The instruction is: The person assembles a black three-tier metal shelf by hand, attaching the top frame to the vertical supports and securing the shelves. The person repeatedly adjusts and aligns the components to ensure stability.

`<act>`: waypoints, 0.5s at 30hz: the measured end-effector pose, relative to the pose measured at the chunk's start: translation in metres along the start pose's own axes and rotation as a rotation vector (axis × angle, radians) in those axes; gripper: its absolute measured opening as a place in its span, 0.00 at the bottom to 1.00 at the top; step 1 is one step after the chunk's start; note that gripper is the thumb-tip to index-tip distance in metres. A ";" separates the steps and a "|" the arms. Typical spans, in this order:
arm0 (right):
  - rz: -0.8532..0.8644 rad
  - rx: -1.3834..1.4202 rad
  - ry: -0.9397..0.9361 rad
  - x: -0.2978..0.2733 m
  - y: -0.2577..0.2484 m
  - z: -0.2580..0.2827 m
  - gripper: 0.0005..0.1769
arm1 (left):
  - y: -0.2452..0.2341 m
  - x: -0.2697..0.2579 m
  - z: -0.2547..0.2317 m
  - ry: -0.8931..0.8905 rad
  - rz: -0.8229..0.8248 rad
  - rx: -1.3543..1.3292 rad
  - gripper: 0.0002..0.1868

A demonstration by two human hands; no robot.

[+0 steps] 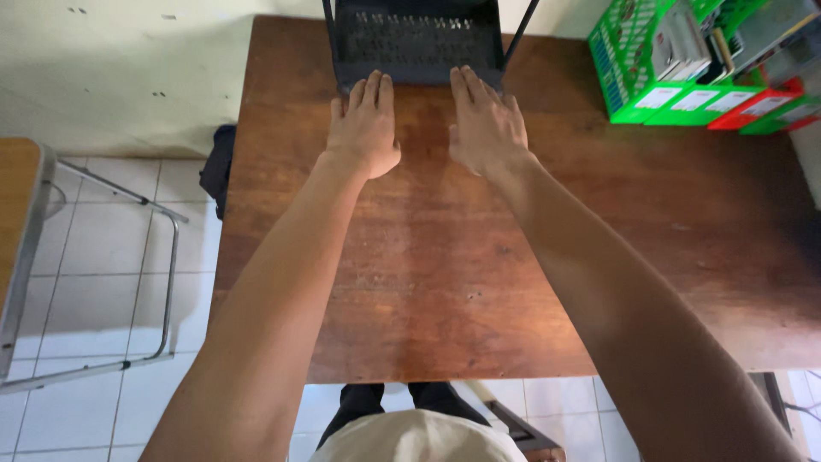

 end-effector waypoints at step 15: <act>0.140 0.034 0.059 -0.018 0.028 0.004 0.46 | 0.024 -0.018 0.010 -0.022 0.089 -0.004 0.51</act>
Point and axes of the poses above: each hand's wrist, its own x-axis towards the middle knuckle, its own y-axis out of the palm, z = x × y, the point moved 10 cm from there along x, towards the middle knuckle, and after that the axes turned 9 degrees about -z, right-handed, at the moved point
